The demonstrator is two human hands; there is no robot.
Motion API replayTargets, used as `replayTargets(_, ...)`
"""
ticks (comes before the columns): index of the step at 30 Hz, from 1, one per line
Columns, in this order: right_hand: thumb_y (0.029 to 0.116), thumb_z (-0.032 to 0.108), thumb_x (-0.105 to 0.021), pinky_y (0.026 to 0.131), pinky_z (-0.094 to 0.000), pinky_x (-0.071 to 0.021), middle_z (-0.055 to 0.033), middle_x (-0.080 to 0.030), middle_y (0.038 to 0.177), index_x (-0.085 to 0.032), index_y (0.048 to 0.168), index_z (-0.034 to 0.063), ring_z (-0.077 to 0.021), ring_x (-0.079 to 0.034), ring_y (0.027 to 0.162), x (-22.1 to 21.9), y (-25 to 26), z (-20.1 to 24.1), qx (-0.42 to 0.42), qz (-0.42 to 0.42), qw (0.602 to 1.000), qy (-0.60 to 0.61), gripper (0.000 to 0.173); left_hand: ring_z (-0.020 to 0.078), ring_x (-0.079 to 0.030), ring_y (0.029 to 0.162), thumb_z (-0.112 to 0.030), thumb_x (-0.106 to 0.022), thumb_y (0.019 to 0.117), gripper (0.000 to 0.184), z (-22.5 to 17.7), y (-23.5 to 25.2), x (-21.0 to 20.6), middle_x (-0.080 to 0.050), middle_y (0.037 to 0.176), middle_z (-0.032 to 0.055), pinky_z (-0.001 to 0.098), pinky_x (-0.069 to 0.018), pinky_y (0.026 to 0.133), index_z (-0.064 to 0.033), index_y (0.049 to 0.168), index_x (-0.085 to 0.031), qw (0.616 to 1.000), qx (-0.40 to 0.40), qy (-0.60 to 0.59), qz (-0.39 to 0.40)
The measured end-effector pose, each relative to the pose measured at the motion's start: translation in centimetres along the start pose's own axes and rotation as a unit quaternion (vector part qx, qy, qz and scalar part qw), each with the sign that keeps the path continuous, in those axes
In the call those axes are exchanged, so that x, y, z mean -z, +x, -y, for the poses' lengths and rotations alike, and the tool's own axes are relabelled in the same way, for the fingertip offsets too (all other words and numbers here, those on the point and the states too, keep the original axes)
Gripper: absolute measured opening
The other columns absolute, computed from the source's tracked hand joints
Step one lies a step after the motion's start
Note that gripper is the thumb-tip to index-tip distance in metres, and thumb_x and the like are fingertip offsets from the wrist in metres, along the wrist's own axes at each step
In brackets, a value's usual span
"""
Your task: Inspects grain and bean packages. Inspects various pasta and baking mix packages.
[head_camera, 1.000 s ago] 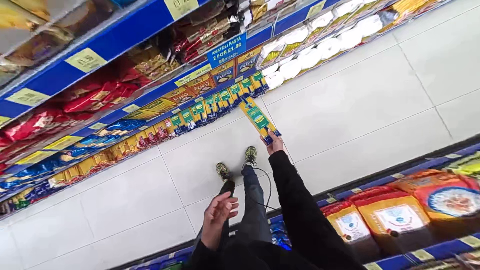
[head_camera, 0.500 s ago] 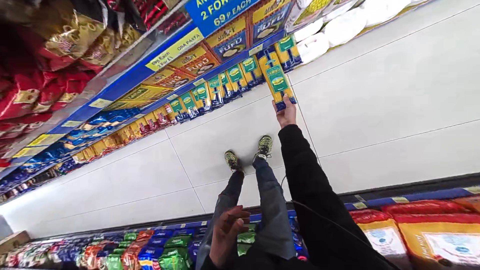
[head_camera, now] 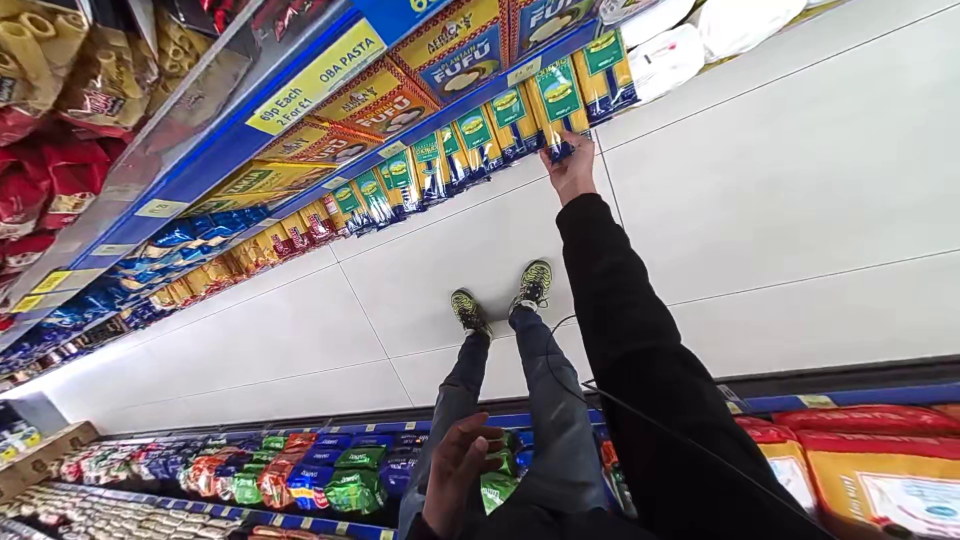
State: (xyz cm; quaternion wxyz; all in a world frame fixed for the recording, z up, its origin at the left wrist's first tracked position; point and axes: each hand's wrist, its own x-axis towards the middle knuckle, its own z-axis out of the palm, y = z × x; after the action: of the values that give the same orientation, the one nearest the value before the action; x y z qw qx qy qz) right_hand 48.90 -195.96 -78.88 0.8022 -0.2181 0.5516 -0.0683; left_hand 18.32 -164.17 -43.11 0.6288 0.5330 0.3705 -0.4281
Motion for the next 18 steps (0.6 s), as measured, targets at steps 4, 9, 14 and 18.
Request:
replayTargets(4, 0.0945, 0.022, -0.058, 0.092, -0.0447, -0.0517, -0.0141, -0.052, 0.137, -0.042, 0.145, 0.0123, -0.0265, -0.056, 0.119, -1.2, -0.2, 0.3, -0.003, -0.01, 0.996, -0.09, 0.054, 0.0367, -0.069, 0.113, -0.008, -0.049, 0.1053, 0.038, 0.0, -0.2, -0.4, -0.068, 0.126, 0.0234, 0.0501, -0.0591, 0.095, 0.0061, 0.141, -0.049, 1.0, 0.007, -0.018, 0.002)
replayTargets(9, 0.096, 0.042, -0.061, 0.102, -0.0516, -0.0457, -0.0153, -0.041, 0.154, -0.031, 0.157, 0.0182, -0.0314, -0.046, 0.137, -0.5, -1.1, 1.3, -0.032, -0.005, 0.974, -0.225, 0.072, 0.0354, -0.069, 0.113, -0.009, -0.049, 0.1054, 0.038, -0.2, -0.7, -0.6, -0.068, 0.126, 0.0226, 0.0488, -0.0597, 0.094, 0.0058, 0.14, -0.05, 1.0, 0.01, -0.018, -0.003)
replayTargets(14, 0.102, 0.049, -0.052, 0.106, -0.0547, -0.0433, -0.0172, -0.039, 0.158, -0.03, 0.158, 0.0122, -0.0335, -0.044, 0.141, 2.1, -3.4, 2.2, 0.005, 0.039, 0.933, -0.357, 0.071, 0.0354, -0.069, 0.114, -0.013, -0.049, 0.106, 0.04, 0.3, -1.7, -0.3, -0.067, 0.128, 0.0222, 0.0489, -0.0597, 0.094, 0.0056, 0.142, -0.049, 1.0, 0.01, -0.002, 0.026)
replayTargets(18, 0.1054, 0.048, -0.049, 0.119, -0.0574, -0.031, -0.0272, -0.038, 0.158, -0.033, 0.156, -0.0034, -0.0401, -0.037, 0.147, 6.4, -8.9, 2.5, 0.1, 0.051, 0.836, -0.538, 0.074, 0.0361, -0.069, 0.113, -0.014, -0.05, 0.1051, 0.04, -0.1, -3.2, 0.4, -0.067, 0.127, 0.0228, 0.0501, -0.0597, 0.093, 0.0057, 0.14, -0.051, 0.999, -0.01, -0.001, 0.038)
